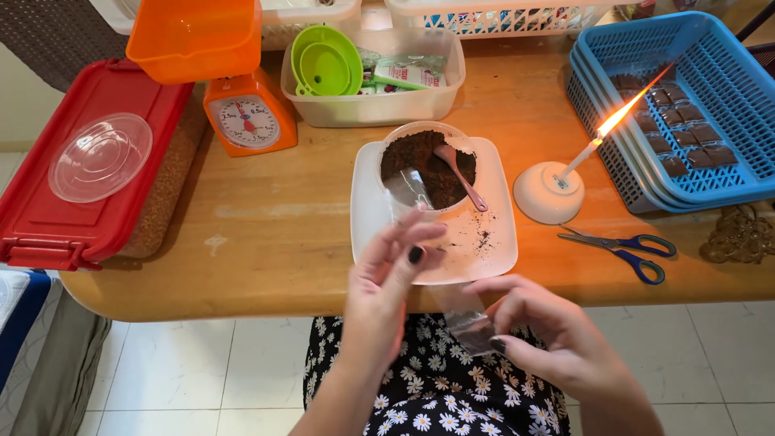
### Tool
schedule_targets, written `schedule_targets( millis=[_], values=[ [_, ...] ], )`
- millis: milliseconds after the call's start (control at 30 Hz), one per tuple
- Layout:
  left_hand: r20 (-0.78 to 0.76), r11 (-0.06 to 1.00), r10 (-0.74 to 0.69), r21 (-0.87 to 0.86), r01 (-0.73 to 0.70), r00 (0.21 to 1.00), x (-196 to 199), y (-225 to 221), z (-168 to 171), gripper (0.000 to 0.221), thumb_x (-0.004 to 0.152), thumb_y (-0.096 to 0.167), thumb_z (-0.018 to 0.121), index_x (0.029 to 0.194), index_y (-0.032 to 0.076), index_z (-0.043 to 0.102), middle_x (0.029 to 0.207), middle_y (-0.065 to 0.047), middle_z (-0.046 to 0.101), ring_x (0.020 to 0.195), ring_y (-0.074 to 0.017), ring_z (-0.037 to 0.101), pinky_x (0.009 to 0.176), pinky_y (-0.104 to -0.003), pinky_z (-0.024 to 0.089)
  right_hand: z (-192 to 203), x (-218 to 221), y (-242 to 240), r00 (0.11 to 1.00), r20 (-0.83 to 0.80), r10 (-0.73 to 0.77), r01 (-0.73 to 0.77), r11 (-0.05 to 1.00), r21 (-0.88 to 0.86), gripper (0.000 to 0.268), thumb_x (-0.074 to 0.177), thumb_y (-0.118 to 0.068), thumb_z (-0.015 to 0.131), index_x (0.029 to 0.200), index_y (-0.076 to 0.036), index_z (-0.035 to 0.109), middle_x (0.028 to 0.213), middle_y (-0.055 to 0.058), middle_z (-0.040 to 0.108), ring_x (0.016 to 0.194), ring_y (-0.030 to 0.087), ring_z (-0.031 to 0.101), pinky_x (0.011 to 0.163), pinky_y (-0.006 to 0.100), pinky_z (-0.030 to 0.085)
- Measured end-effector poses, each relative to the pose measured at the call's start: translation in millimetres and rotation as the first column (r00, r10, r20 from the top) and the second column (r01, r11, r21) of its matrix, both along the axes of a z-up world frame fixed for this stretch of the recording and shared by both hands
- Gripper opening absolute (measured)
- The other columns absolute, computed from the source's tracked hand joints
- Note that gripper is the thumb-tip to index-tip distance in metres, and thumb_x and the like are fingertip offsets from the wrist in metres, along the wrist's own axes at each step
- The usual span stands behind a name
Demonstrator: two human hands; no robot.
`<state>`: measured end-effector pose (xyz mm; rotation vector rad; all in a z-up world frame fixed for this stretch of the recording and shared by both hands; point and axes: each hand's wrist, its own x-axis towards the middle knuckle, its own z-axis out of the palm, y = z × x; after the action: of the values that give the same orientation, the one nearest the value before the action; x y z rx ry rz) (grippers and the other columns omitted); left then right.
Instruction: Manual packaging of powder samples into small plastic bags, including scooping the powder and heat-sealing the bags with a candle flame.
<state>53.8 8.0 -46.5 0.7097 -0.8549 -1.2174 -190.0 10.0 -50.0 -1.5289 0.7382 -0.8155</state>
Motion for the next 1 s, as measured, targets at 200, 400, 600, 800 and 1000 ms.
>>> schedule_targets(
  millis=[200, 400, 600, 800, 1000],
  values=[
    [-0.086, 0.986, 0.161, 0.063, -0.156, 0.983, 22, -26, -13, 0.024, 0.105, 0.016, 0.078, 0.125, 0.002, 0.079, 0.113, -0.014, 0.083, 0.09, -0.0164, 0.079, 0.089, -0.032, 0.066, -33, 20, -4, 0.964, 0.258, 0.069, -0.135, 0.959, 0.248, 0.01, 0.105, -0.003, 0.063, 0.095, -0.003, 0.063, 0.123, 0.027, 0.082, 0.113, 0.03, 0.081, 0.084, 0.044, 0.076],
    [0.089, 0.977, 0.197, 0.064, -0.203, 0.976, 24, -32, 13, 0.017, 0.106, 0.023, 0.075, 0.114, 0.009, 0.079, 0.115, -0.016, 0.086, 0.086, -0.0201, 0.082, 0.087, -0.034, 0.07, -61, 22, -11, 0.979, 0.2, -0.028, -0.054, 0.918, 0.393, 0.007, 0.103, -0.004, 0.069, 0.099, -0.001, 0.064, 0.107, 0.022, 0.084, 0.082, 0.032, 0.09, 0.079, 0.048, 0.078],
    [0.184, 0.98, 0.199, -0.02, -0.199, 0.963, 22, -38, 26, 0.017, 0.111, 0.02, 0.067, 0.121, 0.007, 0.072, 0.114, -0.023, 0.087, 0.088, -0.0273, 0.087, 0.084, -0.033, 0.07, -73, 38, -20, 0.967, 0.219, -0.131, 0.046, 0.933, 0.356, 0.004, 0.107, -0.006, 0.064, 0.108, -0.003, 0.061, 0.097, 0.026, 0.085, 0.078, 0.037, 0.088, 0.074, 0.048, 0.074],
    [0.225, 0.98, 0.201, -0.057, -0.193, 0.954, 18, -45, 38, 0.016, 0.111, 0.011, 0.066, 0.123, 0.004, 0.073, 0.119, -0.026, 0.086, 0.091, -0.027, 0.087, 0.089, -0.034, 0.073, -59, 42, -15, 0.96, 0.256, -0.112, 0.043, 0.965, 0.259, 0.041, 0.106, -0.03, 0.071, 0.136, -0.003, 0.065, 0.106, 0.023, 0.086, 0.078, 0.035, 0.086, 0.068, 0.047, 0.073],
    [0.212, 0.993, 0.114, -0.054, -0.105, 0.971, 7, -35, 47, 0.019, 0.113, 0.013, 0.064, 0.125, 0.002, 0.073, 0.115, -0.023, 0.086, 0.091, -0.0244, 0.086, 0.085, -0.03, 0.07, -40, 54, -6, 0.957, 0.215, -0.194, 0.134, 0.955, 0.263, 0.028, 0.104, -0.02, 0.073, 0.125, -0.001, 0.073, 0.092, 0.014, 0.081, 0.069, 0.024, 0.078, 0.054, 0.036, 0.073]
  ],
)
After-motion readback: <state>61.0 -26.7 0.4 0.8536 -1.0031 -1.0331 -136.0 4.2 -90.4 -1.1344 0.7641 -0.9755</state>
